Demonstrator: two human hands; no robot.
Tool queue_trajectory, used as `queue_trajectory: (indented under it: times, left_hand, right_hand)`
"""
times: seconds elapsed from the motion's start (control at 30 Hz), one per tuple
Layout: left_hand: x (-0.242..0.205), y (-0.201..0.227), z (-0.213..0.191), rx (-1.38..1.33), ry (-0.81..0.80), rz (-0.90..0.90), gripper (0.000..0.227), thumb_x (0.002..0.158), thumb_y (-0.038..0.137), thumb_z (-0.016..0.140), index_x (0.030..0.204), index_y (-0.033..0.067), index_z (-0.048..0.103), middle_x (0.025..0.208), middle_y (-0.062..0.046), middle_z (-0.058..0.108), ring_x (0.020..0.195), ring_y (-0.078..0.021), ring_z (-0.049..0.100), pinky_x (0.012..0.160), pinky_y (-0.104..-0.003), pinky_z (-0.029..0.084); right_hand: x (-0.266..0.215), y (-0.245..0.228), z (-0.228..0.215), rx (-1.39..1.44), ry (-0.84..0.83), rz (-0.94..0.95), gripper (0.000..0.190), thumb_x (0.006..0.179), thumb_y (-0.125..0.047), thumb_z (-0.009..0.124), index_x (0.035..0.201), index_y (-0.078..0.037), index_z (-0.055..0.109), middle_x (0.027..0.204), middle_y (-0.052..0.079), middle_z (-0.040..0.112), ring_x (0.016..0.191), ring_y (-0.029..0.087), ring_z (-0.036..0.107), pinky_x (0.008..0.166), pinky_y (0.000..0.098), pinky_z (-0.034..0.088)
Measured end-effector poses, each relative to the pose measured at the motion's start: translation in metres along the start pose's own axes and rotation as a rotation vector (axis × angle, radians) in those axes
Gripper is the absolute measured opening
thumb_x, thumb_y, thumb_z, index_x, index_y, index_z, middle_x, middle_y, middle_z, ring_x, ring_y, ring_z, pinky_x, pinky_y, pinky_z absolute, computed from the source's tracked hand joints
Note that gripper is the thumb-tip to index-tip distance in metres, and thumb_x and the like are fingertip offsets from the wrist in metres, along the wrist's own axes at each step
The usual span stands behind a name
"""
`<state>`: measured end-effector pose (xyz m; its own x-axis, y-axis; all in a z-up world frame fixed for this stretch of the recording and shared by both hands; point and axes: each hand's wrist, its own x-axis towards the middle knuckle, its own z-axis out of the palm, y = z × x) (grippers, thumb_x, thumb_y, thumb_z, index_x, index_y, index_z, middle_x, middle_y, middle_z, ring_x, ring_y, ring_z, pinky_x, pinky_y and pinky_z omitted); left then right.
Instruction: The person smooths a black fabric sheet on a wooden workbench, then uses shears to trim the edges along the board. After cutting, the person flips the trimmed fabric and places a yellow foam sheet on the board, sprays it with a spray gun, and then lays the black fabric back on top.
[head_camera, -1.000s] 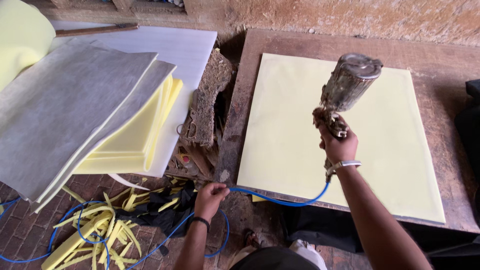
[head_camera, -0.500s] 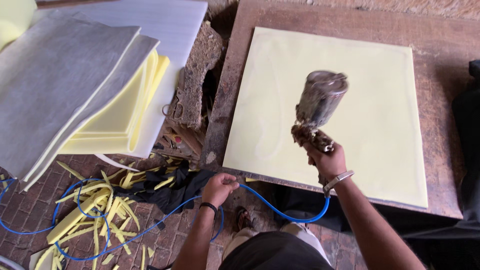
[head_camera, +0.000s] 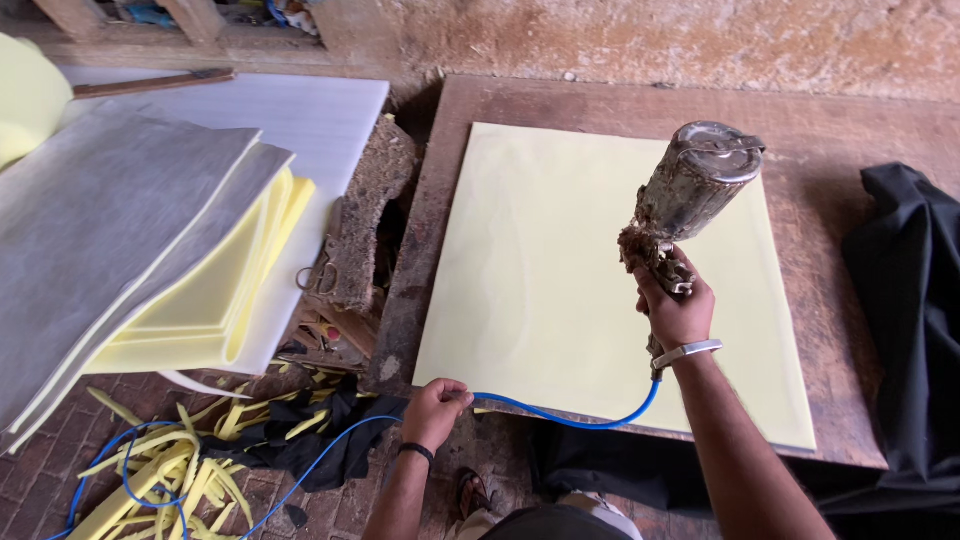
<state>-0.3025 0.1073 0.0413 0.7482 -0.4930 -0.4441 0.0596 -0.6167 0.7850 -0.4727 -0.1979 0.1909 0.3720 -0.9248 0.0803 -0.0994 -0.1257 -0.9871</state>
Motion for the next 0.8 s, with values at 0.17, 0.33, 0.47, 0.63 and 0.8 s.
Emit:
queue_trajectory:
  times: [0.17, 0.33, 0.47, 0.63, 0.8]
  left_hand:
    - [0.004, 0.019, 0.016, 0.043, -0.139, 0.069, 0.028, 0.081, 0.021, 0.084, 0.105, 0.0104, 0.076, 0.081, -0.004, 0.078, 0.071, -0.0124, 0.072, 0.067, -0.031, 0.057]
    - [-0.011, 0.038, 0.035, 0.185, -0.313, 0.084, 0.034, 0.078, 0.022, 0.086, 0.109, 0.0129, 0.075, 0.081, -0.002, 0.077, 0.07, -0.0108, 0.071, 0.068, -0.031, 0.057]
    - [-0.017, 0.042, 0.041, 0.219, -0.38, 0.109, 0.034, 0.077, 0.024, 0.087, 0.108, 0.0136, 0.076, 0.079, -0.002, 0.077, 0.068, -0.0099, 0.071, 0.068, -0.029, 0.056]
    - [-0.006, 0.027, 0.023, 0.137, -0.261, 0.038, 0.032, 0.08, 0.022, 0.085, 0.108, 0.0136, 0.075, 0.079, -0.002, 0.077, 0.067, -0.0098, 0.069, 0.065, -0.031, 0.055]
    - [0.003, 0.021, 0.01, 0.092, -0.132, 0.115, 0.026, 0.081, 0.022, 0.084, 0.104, 0.0115, 0.077, 0.076, -0.003, 0.077, 0.066, -0.0112, 0.069, 0.063, -0.031, 0.054]
  right_hand:
    - [-0.038, 0.027, -0.044, -0.152, 0.029, 0.153, 0.055, 0.089, -0.012, 0.076, 0.142, -0.006, 0.061, 0.074, 0.002, 0.066, 0.055, 0.008, 0.058, 0.05, 0.0261, 0.049]
    - [-0.099, 0.05, -0.078, -0.324, -0.053, 0.345, 0.047, 0.089, -0.012, 0.076, 0.135, -0.005, 0.068, 0.071, 0.006, 0.068, 0.054, 0.011, 0.058, 0.049, 0.0296, 0.05]
    - [-0.114, 0.066, -0.083, -0.18, -0.142, 0.541, 0.036, 0.09, -0.011, 0.077, 0.118, 0.009, 0.068, 0.069, 0.008, 0.066, 0.053, 0.016, 0.06, 0.05, 0.033, 0.052]
    - [-0.087, 0.066, -0.067, -0.125, -0.04, 0.376, 0.036, 0.091, -0.008, 0.075, 0.122, 0.009, 0.068, 0.072, 0.006, 0.066, 0.056, 0.014, 0.061, 0.052, 0.0316, 0.052]
    - [-0.04, 0.03, -0.052, 0.061, -0.031, 0.192, 0.052, 0.089, -0.005, 0.071, 0.14, -0.002, 0.059, 0.071, 0.005, 0.063, 0.054, 0.012, 0.059, 0.051, 0.0296, 0.051]
